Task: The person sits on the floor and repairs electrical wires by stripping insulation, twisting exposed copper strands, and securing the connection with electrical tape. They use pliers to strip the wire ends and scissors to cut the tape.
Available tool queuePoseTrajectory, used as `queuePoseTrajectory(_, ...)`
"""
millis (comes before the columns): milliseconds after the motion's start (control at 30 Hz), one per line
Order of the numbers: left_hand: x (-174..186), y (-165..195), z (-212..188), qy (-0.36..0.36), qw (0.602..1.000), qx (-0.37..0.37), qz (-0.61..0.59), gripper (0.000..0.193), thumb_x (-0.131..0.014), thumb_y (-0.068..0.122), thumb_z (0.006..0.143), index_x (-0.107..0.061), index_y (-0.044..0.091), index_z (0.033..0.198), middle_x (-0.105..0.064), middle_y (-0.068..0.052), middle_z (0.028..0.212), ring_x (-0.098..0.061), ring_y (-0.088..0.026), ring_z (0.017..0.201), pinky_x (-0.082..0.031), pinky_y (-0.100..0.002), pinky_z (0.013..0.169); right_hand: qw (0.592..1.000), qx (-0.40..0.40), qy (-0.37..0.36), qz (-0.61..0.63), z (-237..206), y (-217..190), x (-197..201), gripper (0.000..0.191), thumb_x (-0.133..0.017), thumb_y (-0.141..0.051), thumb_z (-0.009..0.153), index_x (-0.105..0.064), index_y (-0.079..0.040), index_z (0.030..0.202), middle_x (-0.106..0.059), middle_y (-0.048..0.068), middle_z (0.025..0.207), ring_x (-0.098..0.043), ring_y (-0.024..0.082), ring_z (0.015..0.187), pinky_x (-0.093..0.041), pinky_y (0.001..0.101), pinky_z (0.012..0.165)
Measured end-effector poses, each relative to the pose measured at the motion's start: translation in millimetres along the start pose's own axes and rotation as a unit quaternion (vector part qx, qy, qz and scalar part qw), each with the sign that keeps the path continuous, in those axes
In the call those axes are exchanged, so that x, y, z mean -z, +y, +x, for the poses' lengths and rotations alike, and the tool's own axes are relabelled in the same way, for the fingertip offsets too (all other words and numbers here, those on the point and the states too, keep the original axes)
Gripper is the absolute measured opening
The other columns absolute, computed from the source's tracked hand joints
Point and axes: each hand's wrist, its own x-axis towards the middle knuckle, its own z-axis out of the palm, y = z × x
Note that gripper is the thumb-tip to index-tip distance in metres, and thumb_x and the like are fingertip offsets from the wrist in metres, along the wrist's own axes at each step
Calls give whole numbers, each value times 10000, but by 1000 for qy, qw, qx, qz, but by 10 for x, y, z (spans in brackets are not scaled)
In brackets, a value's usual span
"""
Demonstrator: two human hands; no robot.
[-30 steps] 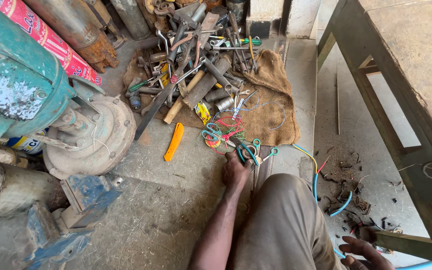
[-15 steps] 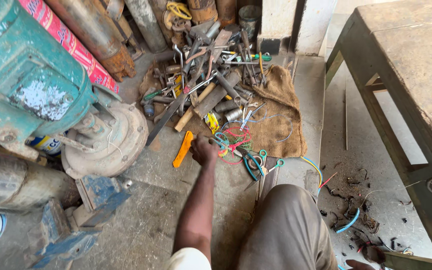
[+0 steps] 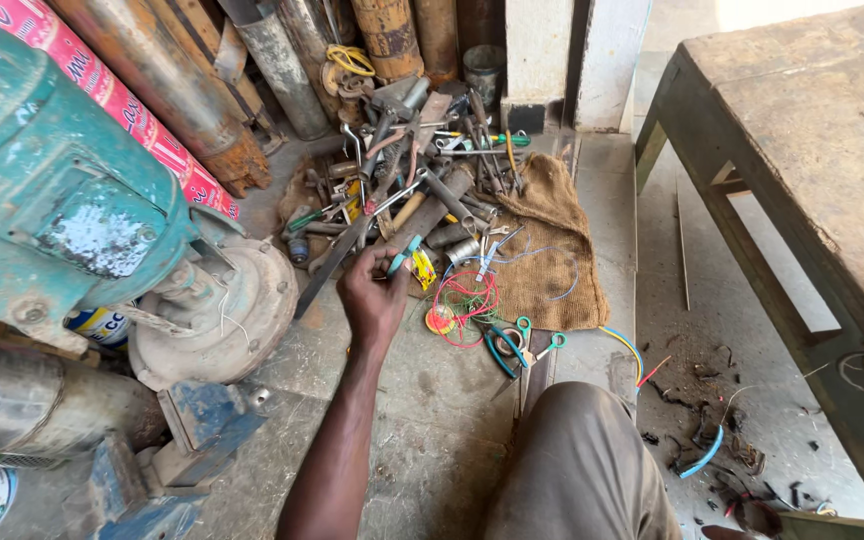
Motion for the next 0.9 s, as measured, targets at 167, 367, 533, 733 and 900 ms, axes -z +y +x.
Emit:
queuePoseTrajectory(167, 2, 803, -498, -183, 919, 92, -336, 193, -774, 77, 865, -709, 79, 1047, -704, -8, 871, -642, -62, 763, -533, -240, 647, 993, 89, 75, 9, -358, -424, 339, 800, -813, -56, 708, -540, -91, 1460, -718, 128, 1182, -705, 261, 1198, -520, 425, 1036)
queuePoseTrajectory(367, -443, 1943, -1619, -477, 825, -27, -303, 162, -797, 129, 894, -733, 21, 997, -703, -32, 882, -670, -90, 812, -554, -280, 715, 901, 327, 137, 249, -1023, -655, 95, 463, -792, 4, 886, -586, 34, 1300, -654, 194, 1131, -616, 307, 1047, -551, 433, 939)
queuePoseTrajectory(533, -617, 1876, -1702, -373, 825, 135, -402, 205, -796, 190, 883, -708, 14, 941, -731, -65, 817, -680, -125, 744, -571, -295, 709, 859, 292, 178, 381, -1184, -409, 522, 210, -748, -71, 933, -620, 27, 1069, -734, 196, 1033, -726, 320, 1041, -590, 428, 898)
queuePoseTrajectory(733, -676, 2054, -1967, -422, 891, -66, -156, 254, -782, 287, 896, -713, 42, 884, -714, -67, 694, -702, -122, 610, -553, -299, 565, 862, 339, 368, -89, -1356, -639, 625, 453, -763, -245, 772, -637, -23, 1146, -680, 183, 1229, -665, 332, 1130, -491, 435, 937)
queuePoseTrajectory(900, -1036, 2495, -2097, -486, 821, -111, -277, 288, -804, 297, 914, -696, 31, 938, -729, -96, 816, -728, -151, 709, -578, -306, 628, 971, 192, 137, 34, -1397, -615, 516, 383, -714, -201, 860, -614, -77, 1208, -767, 63, 901, -754, 254, 893, -604, 381, 765)
